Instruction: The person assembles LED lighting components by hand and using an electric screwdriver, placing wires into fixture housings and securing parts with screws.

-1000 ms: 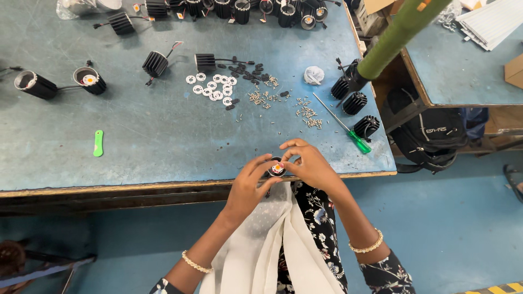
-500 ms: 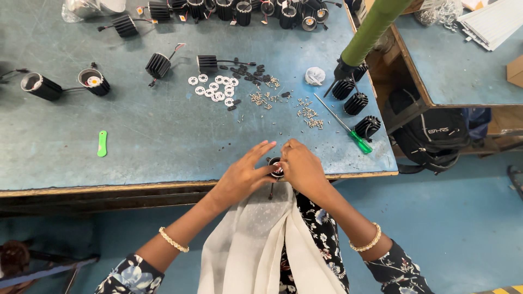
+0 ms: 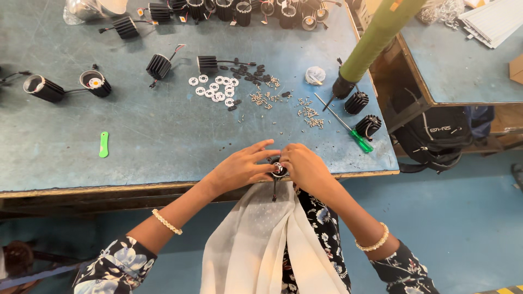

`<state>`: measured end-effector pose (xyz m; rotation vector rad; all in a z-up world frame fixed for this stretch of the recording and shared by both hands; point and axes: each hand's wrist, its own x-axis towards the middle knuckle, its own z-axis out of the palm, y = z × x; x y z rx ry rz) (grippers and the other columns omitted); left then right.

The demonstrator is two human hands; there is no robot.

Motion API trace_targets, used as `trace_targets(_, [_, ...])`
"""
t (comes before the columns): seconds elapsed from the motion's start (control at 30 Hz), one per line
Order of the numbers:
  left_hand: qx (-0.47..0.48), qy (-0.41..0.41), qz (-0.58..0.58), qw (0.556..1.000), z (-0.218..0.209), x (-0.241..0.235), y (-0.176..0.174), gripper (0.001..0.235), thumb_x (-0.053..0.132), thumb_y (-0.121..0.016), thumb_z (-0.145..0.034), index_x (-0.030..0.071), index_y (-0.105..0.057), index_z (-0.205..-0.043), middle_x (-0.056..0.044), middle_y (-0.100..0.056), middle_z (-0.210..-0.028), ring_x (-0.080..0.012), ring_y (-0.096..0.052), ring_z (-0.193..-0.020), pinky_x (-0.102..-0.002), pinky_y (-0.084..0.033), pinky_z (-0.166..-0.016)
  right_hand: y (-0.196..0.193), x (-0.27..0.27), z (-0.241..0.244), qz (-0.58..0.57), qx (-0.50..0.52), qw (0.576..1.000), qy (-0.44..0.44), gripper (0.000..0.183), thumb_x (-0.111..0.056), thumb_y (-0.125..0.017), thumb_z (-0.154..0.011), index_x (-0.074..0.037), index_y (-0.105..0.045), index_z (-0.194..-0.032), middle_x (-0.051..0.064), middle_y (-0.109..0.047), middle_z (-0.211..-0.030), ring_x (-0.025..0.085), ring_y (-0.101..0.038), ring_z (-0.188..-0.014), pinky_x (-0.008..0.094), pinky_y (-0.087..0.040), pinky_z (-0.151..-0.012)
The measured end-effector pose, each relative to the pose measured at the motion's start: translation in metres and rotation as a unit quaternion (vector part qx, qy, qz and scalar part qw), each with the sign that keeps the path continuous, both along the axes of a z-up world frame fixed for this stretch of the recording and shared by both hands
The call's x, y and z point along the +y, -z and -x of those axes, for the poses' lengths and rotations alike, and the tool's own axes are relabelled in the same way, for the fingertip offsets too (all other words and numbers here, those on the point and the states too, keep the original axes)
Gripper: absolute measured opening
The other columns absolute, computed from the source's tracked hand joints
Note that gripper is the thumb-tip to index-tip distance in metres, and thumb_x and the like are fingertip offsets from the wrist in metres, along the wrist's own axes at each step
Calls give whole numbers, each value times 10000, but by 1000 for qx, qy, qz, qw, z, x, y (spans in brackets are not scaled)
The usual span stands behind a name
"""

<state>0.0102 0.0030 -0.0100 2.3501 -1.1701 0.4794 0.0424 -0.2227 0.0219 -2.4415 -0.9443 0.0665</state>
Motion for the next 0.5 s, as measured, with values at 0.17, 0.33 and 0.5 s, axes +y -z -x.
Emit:
trace_targets(0.17, [-19,18,-32,999,-8,1,6,323,381,-722,-902,154,-709,-1132,-48,-620,-1343,-292,-503,-1381,-406,-460,-1119,-22,-13,7,-37,70,997,14,192,-101,-611,-919,-19,-752,-1022,118,-715,-1039,316,-670,-917,400,-527,-835])
trace_targets(0.33, [0,26,-22,999,-10,1,7,354,409,-730,-886,152,-693,-1128,-50,-628,-1325,-284,-527,-1340,-397,-472,-1087,-30,-30,21,-101,125,984,78,178,-112,-636,-934,-27,-745,-1046,97,-742,-984,232,-691,-793,345,-569,-749])
trace_targets(0.5, [64,12,21,998,-5,-6,7,416,429,-755,-837,128,-684,-1114,-82,-624,-1326,-287,-570,-1280,-402,-505,-1003,1,-45,35,-136,248,952,115,148,-107,-664,-942,-18,-736,-1036,112,-770,-922,171,-732,-804,308,-589,-770])
